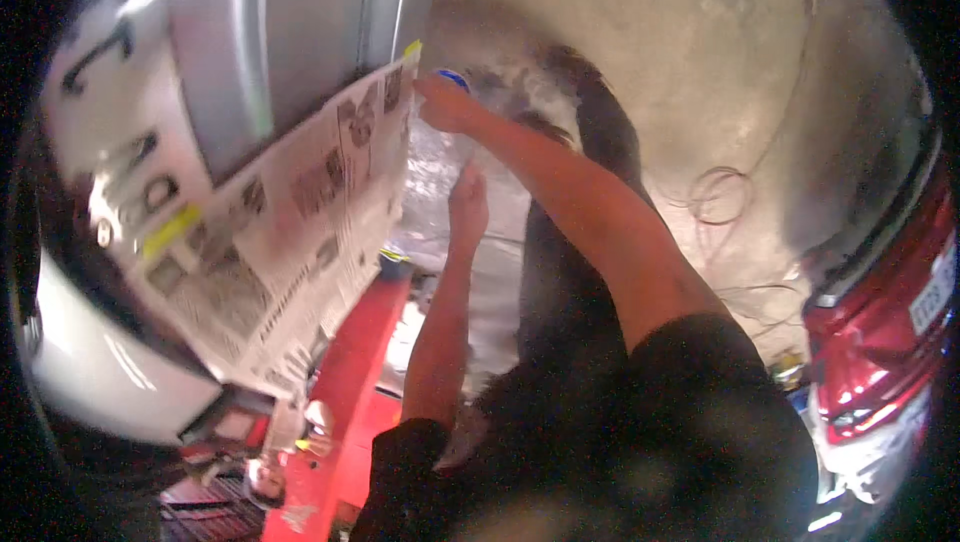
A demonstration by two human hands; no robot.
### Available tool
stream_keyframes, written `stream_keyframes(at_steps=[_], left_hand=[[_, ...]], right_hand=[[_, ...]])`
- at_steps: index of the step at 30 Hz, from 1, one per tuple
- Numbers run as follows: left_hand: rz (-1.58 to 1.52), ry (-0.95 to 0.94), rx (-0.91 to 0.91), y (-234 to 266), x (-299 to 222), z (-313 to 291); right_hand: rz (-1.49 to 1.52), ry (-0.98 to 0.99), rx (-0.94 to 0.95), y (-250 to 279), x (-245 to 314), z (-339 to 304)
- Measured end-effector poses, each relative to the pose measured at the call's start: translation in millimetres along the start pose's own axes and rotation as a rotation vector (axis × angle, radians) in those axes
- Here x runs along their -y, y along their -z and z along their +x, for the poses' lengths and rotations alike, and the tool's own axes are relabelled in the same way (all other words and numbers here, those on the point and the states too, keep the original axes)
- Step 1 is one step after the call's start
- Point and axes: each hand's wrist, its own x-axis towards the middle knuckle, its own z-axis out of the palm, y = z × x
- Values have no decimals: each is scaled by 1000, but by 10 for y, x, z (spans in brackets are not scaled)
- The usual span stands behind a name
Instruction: The person tears off pieces of newspaper and uses yellow masking tape to cover the rear trunk and license plate area of a silver car. The person smooths the newspaper onto the surface and secures it with tape along the edges.
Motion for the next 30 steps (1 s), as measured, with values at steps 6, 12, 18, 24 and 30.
stream_keyframes(at_steps=[6,12,18,24,30], left_hand=[[73,15,184,-501,877,-1960],[-332,305,-211,-636,533,-2824],[-578,373,-533,-1825,173,-3379],[-861,346,-708,-2993,125,-4201],[-1376,911,-1001,-4030,907,-5247]], right_hand=[[-574,-88,298,833,-346,-1604],[-1246,48,900,2964,-1221,-2535],[-1109,-134,954,3560,-937,-2049],[-1997,663,1530,1341,-160,-1474],[-907,513,1463,-848,1002,-2992]])
